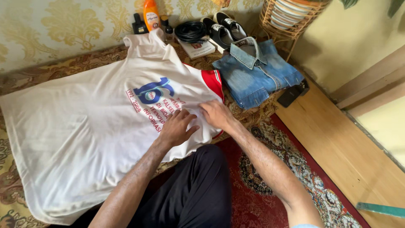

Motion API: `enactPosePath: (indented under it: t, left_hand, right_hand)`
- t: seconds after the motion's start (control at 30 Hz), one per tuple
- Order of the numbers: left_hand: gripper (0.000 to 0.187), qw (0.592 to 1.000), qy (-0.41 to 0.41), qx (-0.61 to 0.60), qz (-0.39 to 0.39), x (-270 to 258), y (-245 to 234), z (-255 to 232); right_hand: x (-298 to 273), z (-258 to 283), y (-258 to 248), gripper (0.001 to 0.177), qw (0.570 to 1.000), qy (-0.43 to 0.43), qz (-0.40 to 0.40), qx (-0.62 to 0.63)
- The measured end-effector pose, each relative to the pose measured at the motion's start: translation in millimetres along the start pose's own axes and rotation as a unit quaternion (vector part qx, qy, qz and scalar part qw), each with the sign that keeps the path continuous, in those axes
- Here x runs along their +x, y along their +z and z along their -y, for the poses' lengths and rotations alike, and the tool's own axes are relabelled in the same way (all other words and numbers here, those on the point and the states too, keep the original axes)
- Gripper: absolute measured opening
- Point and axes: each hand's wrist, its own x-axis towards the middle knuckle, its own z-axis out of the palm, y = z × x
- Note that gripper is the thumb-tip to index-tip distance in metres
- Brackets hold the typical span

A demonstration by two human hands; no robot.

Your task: The person folds a white shirt with a red collar on a bed. They smooth the fabric by hand, fold the sides and sleeves inward, and place the shirt onto a folded pair of jeans.

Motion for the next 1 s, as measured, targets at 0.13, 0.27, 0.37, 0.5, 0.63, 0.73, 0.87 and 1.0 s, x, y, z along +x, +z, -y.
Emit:
enactPosePath:
  t: [0.13,0.27,0.37,0.5,0.63,0.73,0.87,1.0]
  left_hand:
    - [0.056,0.998,0.051,0.042,-0.019,32.9,6.1,-18.0]
    - [0.083,0.997,-0.007,0.056,0.059,66.8,8.2,-48.2]
    - [0.092,0.997,-0.036,0.064,0.036,95.5,21.1,-59.6]
    - [0.052,0.991,-0.004,0.123,-0.044,109.5,64.6,-50.8]
    - [0.023,0.987,0.072,0.129,-0.055,125.7,79.8,-36.3]
    - [0.019,0.994,0.1,0.018,-0.034,134.7,68.7,-34.9]
    - [0.01,0.979,0.142,-0.148,-0.015,142.2,53.5,-24.8]
    - [0.017,0.964,0.125,-0.227,0.056,160.1,39.9,6.8]
  right_hand:
    - [48.7,-30.5,-15.7,0.032,0.995,0.026,-0.064,-0.067]
    - [92.8,-65.5,-24.9,0.044,0.956,-0.031,-0.25,-0.149]
    - [112.6,-89.5,-21.3,0.051,0.988,0.05,-0.138,-0.048]
    - [132.8,-103.3,-6.8,0.028,0.988,0.057,-0.071,-0.122]
    - [142.2,-113.7,-17.2,0.024,0.982,0.072,-0.111,-0.136]
    - [144.4,-114.7,-24.7,0.025,0.975,0.103,-0.054,-0.187]
    - [145.8,-111.3,-17.0,0.023,0.965,0.076,-0.012,-0.252]
    - [163.0,-118.9,-2.3,0.028,0.963,0.021,-0.12,-0.241]
